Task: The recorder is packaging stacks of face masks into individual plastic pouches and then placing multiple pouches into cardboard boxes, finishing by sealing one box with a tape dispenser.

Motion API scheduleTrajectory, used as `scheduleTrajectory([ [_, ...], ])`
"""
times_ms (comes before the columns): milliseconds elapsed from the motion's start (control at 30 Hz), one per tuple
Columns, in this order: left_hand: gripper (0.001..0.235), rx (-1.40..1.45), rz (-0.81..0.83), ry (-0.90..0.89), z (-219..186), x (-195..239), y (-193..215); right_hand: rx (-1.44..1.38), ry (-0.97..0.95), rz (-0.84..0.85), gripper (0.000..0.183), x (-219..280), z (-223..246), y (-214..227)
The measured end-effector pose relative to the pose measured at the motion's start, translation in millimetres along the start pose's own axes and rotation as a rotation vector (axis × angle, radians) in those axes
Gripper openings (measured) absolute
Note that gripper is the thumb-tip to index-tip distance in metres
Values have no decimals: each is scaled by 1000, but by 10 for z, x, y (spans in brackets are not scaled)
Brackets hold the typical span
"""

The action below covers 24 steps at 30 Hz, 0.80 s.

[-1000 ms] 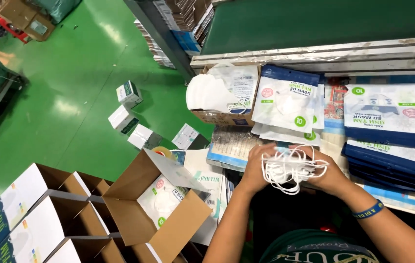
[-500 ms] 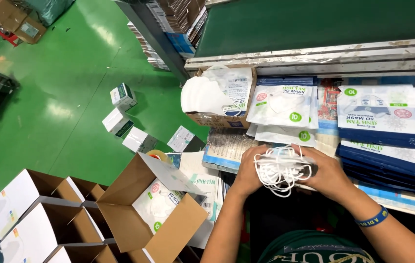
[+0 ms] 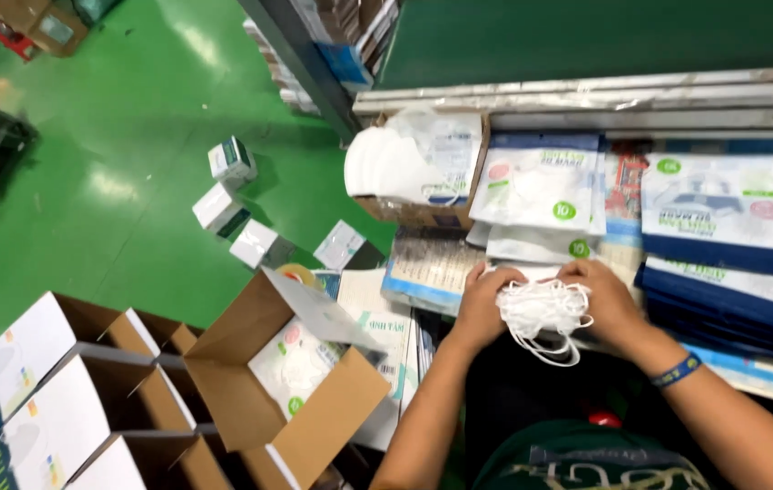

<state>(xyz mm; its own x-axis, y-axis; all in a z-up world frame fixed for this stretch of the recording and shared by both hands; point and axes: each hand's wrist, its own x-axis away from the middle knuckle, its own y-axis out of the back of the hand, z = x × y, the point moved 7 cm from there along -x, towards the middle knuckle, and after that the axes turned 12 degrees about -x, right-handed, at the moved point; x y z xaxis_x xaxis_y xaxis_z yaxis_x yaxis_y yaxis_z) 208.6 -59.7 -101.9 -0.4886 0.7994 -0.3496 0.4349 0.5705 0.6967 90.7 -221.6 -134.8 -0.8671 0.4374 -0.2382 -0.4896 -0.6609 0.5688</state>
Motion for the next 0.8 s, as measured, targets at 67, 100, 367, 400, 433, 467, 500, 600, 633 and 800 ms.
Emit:
scheduleTrajectory([
  [67,26,-17,-46,-29,225,48,-152,-289,-282,56,59,6,12,82],
  [100,26,-22,-57,-47,82,-70,25,-285,-264,43,59,-50,110,139],
  [367,60,-99,-18,-101,-132,-183,182,-354,-54,193,51,-184,693,208],
  [400,60,-100,-28,-117,-137,-193,166,-345,-41,183,51,-150,551,165],
  [433,56,-37,10,-89,-97,-212,110,-341,-84,86,52,-133,345,169],
  [467,53,29,65,-41,-66,-93,38,-347,-147,0,53,13,145,111],
  [500,53,32,70,-37,-136,-119,85,-348,-154,1,53,25,129,143],
  [600,41,-20,-34,-161,-322,-109,226,-195,-2,59,34,52,273,182],
  [633,39,-55,13,-119,-244,-121,160,-105,131,81,34,19,416,194],
  [800,35,-22,-22,-176,-307,-189,106,-93,111,156,49,-66,473,156],
])
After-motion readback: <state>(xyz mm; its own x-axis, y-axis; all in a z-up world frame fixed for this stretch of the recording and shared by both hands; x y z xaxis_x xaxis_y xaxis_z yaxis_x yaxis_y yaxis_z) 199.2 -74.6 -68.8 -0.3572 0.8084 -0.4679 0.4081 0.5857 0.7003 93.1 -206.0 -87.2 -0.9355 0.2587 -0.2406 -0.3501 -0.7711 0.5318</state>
